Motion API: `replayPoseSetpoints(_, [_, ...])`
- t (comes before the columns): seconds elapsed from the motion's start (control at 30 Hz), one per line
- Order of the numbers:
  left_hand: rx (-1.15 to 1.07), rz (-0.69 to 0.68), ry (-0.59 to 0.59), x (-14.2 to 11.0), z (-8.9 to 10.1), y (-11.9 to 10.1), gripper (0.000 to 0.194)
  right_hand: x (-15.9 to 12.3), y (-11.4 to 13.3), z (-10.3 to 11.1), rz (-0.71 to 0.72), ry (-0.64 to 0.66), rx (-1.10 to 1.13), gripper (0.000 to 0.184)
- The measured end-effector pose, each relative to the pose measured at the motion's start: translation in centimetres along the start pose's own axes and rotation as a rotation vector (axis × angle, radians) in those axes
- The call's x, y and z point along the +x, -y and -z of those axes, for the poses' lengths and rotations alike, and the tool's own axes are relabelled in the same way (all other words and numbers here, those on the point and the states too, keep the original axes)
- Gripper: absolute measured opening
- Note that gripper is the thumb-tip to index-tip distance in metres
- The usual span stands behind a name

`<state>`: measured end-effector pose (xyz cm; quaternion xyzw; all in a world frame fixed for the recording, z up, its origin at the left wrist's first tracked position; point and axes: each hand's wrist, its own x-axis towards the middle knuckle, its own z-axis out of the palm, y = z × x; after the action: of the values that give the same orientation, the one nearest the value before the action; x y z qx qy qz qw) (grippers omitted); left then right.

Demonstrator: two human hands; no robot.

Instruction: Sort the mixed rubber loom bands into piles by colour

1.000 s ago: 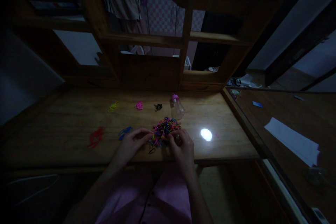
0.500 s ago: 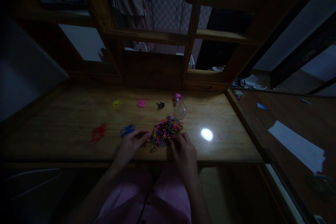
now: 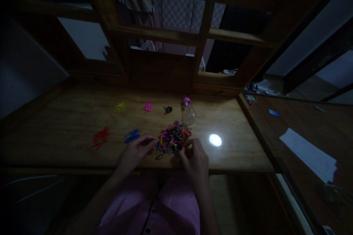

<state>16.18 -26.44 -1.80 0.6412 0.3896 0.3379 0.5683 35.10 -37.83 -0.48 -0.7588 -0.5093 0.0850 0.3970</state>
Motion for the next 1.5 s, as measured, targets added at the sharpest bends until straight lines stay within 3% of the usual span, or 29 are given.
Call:
replayPoseSetpoints(0.13, [0.011,-0.009,0.006,-0.1,0.1,-0.1,0.02,-0.1,0.3,0.4,-0.01,0.001,0.009,0.014])
replayPoseSetpoints(0.37, [0.006,-0.015,0.001,-0.1,0.0,-0.1,0.019,-0.7,0.7,1.5,0.13,0.261,-0.019,0.018])
replayPoseSetpoints(0.57, [0.002,-0.023,0.005,0.0,0.0,0.2,0.019,-0.8,-0.5,0.3,0.162,0.239,-0.076,0.016])
replayPoseSetpoints(0.87, [0.015,-0.024,0.005,-0.1,0.1,-0.1,0.018,-0.6,0.8,1.4,0.11,0.212,0.187,0.011])
replayPoseSetpoints(1.07, [0.272,-0.249,-0.048,-0.2,-0.3,0.5,0.017,-0.3,1.6,1.9,0.072,0.144,0.17,0.009])
replayPoseSetpoints(1.23, [0.486,-0.468,0.06,-0.2,0.0,0.2,0.03,0.2,1.1,1.9,0.091,0.065,0.098,0.013])
replayPoseSetpoints(1.37, [0.563,-0.526,0.067,0.2,1.1,-0.3,0.024,0.5,1.1,2.1,0.103,0.025,0.059,0.014])
replayPoseSetpoints(1.5, [0.585,-0.526,0.186,-0.4,2.0,-0.7,0.018,0.3,1.6,2.0,0.123,0.066,0.074,0.013])
